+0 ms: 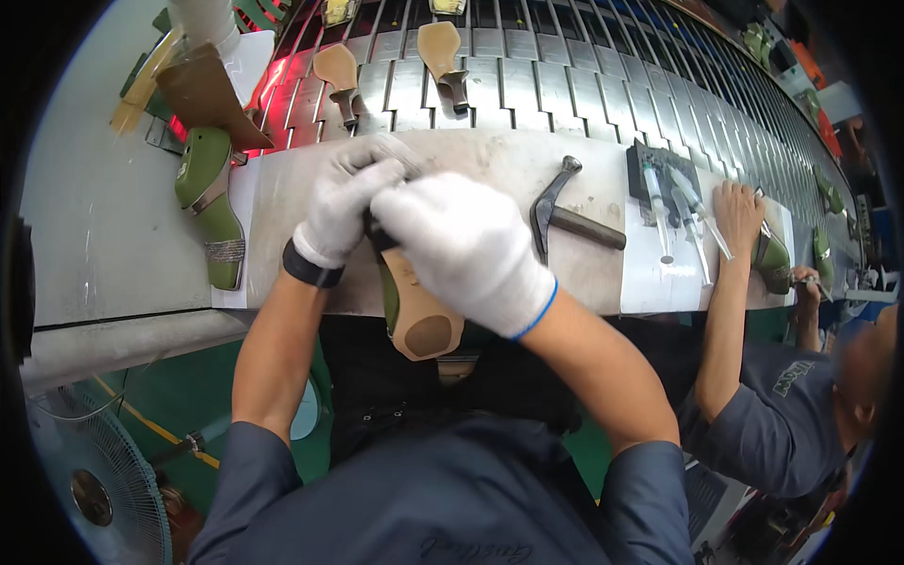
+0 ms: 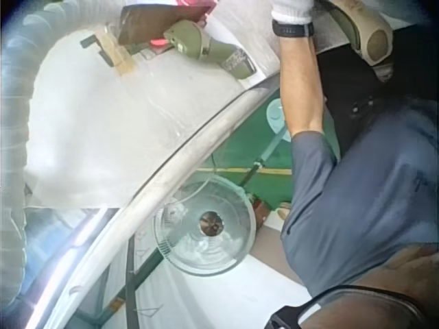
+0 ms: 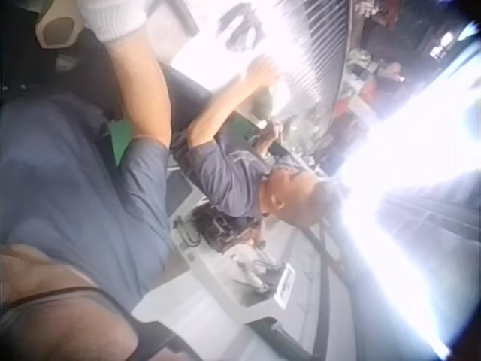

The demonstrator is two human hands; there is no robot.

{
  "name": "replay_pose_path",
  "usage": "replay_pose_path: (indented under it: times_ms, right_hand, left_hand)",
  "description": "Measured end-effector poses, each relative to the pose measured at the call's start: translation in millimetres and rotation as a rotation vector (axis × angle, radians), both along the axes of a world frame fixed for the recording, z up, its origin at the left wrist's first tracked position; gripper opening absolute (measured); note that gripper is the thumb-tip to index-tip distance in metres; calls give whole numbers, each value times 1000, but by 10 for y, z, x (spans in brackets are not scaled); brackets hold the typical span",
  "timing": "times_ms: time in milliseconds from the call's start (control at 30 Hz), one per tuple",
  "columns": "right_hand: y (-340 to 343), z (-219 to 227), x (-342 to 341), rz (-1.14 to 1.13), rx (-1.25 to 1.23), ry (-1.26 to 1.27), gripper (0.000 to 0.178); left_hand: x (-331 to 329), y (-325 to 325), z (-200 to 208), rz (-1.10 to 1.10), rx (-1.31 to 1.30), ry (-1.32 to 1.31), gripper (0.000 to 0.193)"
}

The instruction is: The person attaches shoe soles onto shoe lasts by hand, hammers along the edges using a hammer, applies adhesive with a syringe, and places the assembled shoes onto a conveyor.

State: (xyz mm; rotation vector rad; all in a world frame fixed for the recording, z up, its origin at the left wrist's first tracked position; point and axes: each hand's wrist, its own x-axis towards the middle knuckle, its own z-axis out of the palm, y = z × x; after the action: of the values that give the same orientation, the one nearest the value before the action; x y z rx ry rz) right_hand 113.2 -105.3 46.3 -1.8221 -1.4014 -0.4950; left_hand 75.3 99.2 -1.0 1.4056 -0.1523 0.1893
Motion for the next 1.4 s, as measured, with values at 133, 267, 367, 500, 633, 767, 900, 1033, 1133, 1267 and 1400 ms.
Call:
replay_pose_path:
  times_ms: [133,267,367,500,633,767,900,1033,1133,1267,1400]
  right_hand:
    - [-135,-69,101,-198,-43,749,16]
    - [-290,231,23,-212,-242,907,36]
    - [-83,385,152,-52,-195,203,38]
    - [14,507,276,-279,-776,160,38]
    - [-7,466,284,-338,-843,245,43]
    - [-13,343,218,-367,-767,91,35]
    - [24,333,199,-415,-743,135,36]
    - [-147,107,279,-255,-514,271,40]
    - [-253,32,238,-256,-435,261,48]
    - [-253,49,187,-317,-413,989,55]
    - [-188,3,213,-289,-417,875,54]
  left_hand:
    - [-26,159,-8,82,-119,106,23]
    - [1,118,114,80,8,211,25]
    - [152,-195,155,157,111,113,27]
    - [313,-214,-81,150,133,10,36]
    - [336,-215,-191,149,166,17,38]
    - [333,-207,-331,200,328,-173,36]
    - [367,-196,-295,306,689,-357,28]
    - [312,-238,-193,98,267,-10,30]
    - [269,-243,-196,124,189,-57,31]
    - [300,-218,-214,129,241,-80,28]
    - [324,-259,-277,149,184,-72,27]
